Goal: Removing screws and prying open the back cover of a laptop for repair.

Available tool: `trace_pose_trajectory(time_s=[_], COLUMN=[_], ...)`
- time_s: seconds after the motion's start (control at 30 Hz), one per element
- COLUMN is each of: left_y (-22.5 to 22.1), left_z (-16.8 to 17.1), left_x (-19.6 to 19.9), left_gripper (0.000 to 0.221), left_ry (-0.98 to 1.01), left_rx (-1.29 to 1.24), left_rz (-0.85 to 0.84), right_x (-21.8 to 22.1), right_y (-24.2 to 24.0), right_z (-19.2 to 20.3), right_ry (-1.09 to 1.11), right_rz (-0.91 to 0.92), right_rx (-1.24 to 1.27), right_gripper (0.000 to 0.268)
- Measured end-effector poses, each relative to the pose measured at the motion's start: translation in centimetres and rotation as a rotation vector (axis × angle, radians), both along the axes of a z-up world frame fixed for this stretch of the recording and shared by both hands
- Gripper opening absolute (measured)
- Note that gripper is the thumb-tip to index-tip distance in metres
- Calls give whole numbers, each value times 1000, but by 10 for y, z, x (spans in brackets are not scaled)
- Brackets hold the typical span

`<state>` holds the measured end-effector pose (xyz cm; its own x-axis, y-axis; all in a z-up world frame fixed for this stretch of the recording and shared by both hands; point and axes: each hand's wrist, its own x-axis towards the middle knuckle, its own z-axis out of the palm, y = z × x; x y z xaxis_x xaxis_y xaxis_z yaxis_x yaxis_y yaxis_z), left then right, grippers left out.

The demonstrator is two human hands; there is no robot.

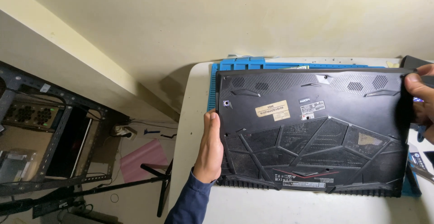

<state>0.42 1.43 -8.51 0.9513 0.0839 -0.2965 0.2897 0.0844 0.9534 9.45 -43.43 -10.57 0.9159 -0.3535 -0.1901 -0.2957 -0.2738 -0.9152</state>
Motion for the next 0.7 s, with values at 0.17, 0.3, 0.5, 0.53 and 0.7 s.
trace_pose_trajectory(time_s=[0.17,0.3,0.5,0.53,0.7], left_y=[-3,-5,0,-1,-2], left_z=[2,-3,-28,-25,-25], left_x=[0,0,4,5,9], left_gripper=[84,90,75,75,81], left_ry=[43,117,58,62,148], left_rx=[115,201,376,372,342], left_rz=[48,34,-67,-69,-95], right_x=[8,8,13,14,19], right_y=[27,42,51,48,35], right_z=[13,23,21,12,-15], right_ry=[62,202,304,308,279], right_rz=[-69,-51,-55,-57,-24], right_rx=[84,143,33,29,-154], right_gripper=[18,20,23,23,30])
